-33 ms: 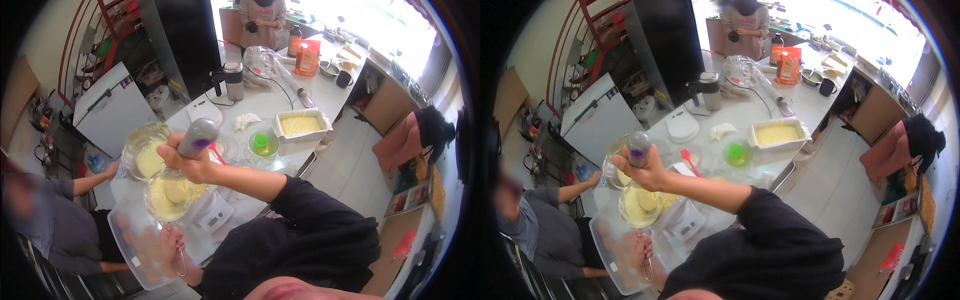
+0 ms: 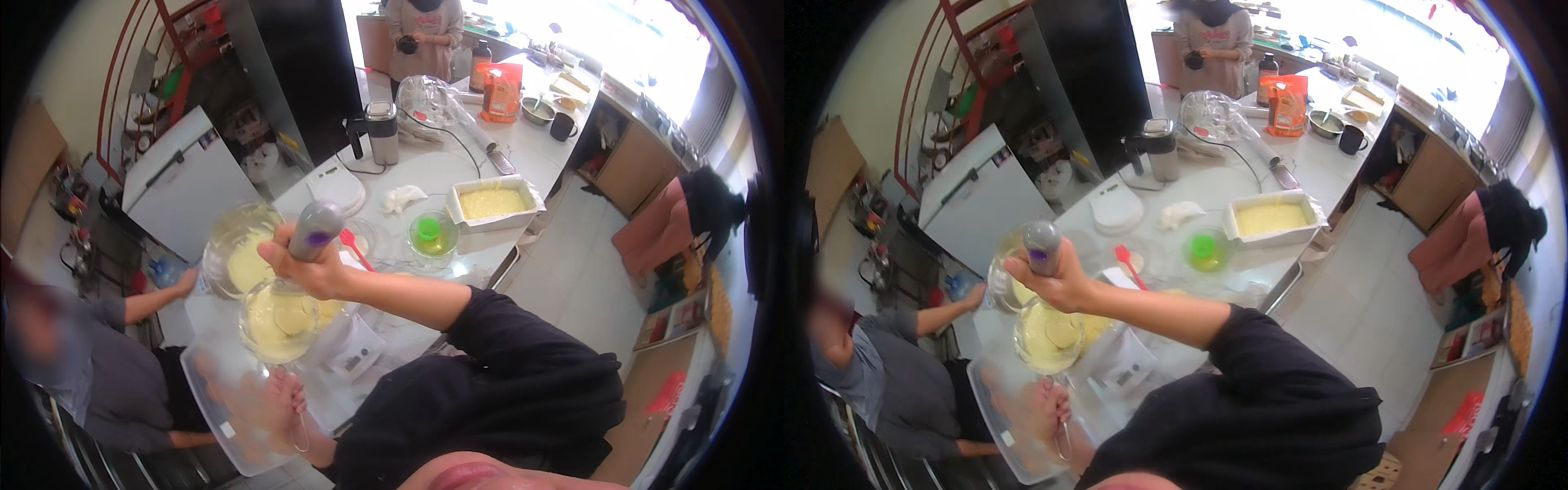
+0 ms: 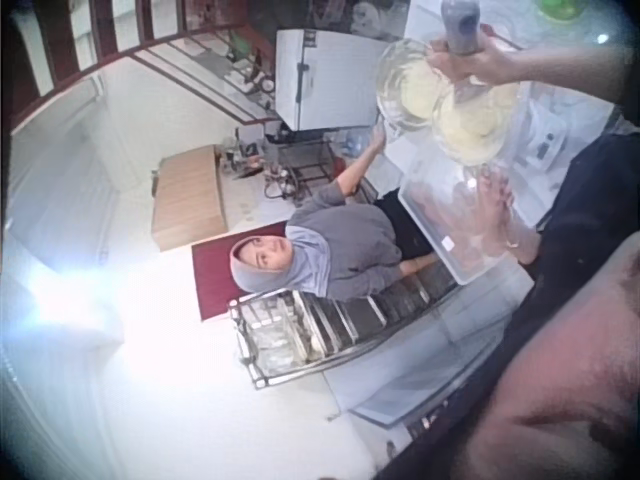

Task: The person scrapes batter from a bowl using a spatula, transfers it into a larger mixing pot, and stirs the mixture while it sits on a digital scale.

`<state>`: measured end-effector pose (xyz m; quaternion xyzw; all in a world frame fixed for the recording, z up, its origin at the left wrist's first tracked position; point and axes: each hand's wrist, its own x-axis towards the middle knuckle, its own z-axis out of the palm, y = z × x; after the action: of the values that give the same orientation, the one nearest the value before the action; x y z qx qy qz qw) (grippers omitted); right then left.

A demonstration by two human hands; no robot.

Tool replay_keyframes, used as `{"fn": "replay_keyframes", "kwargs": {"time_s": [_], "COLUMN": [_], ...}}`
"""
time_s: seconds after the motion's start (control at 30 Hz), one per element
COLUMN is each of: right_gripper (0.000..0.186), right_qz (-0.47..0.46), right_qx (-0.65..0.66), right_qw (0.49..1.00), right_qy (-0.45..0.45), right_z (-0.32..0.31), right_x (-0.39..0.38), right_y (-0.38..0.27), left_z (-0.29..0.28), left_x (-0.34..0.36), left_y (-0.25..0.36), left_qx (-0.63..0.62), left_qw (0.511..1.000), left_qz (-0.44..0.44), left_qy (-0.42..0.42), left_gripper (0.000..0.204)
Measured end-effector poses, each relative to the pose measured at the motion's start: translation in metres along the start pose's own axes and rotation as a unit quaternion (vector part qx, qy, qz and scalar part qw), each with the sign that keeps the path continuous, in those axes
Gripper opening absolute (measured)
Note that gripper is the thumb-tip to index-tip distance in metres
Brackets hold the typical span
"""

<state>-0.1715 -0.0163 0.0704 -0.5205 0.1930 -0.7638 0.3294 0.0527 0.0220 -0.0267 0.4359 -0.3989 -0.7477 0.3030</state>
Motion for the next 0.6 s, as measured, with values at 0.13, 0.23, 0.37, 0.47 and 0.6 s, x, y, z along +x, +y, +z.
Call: {"fn": "replay_keyframes", "kwargs": {"time_s": [0.13,0.23,0.37,0.47,0.6], "right_gripper": [0.032,0.035,0.034,0.033,0.031], "right_qz": [0.024,-0.019,0.035,0.035,-0.083], "right_qx": [-0.046,-0.077,0.017,0.002,-0.146], "right_qw": [0.998,0.993,0.999,0.999,0.976], "right_qy": [-0.046,-0.085,-0.025,-0.015,-0.139], "right_z": [0.001,-0.003,-0.004,-0.01,-0.008], "right_x": [-0.021,-0.021,-0.004,-0.004,-0.022], "right_y": [0.009,-0.014,-0.032,-0.007,0.007], "left_z": [-0.004,-0.004,-0.007,-0.003,-0.004], "left_x": [0.003,0.003,0.004,0.003,0.012], "left_y": [-0.005,-0.007,-0.008,-0.003,-0.004], "left_qx": [-0.008,0.008,-0.009,-0.009,-0.016], "left_qw": [1.0,0.999,0.999,1.0,0.999], "left_qz": [-0.002,-0.008,0.0,-0.001,0.003], "left_qy": [-0.025,-0.033,-0.034,-0.024,-0.035], "left_gripper": [0.02,0.019,0.019,0.019,0.02]}}
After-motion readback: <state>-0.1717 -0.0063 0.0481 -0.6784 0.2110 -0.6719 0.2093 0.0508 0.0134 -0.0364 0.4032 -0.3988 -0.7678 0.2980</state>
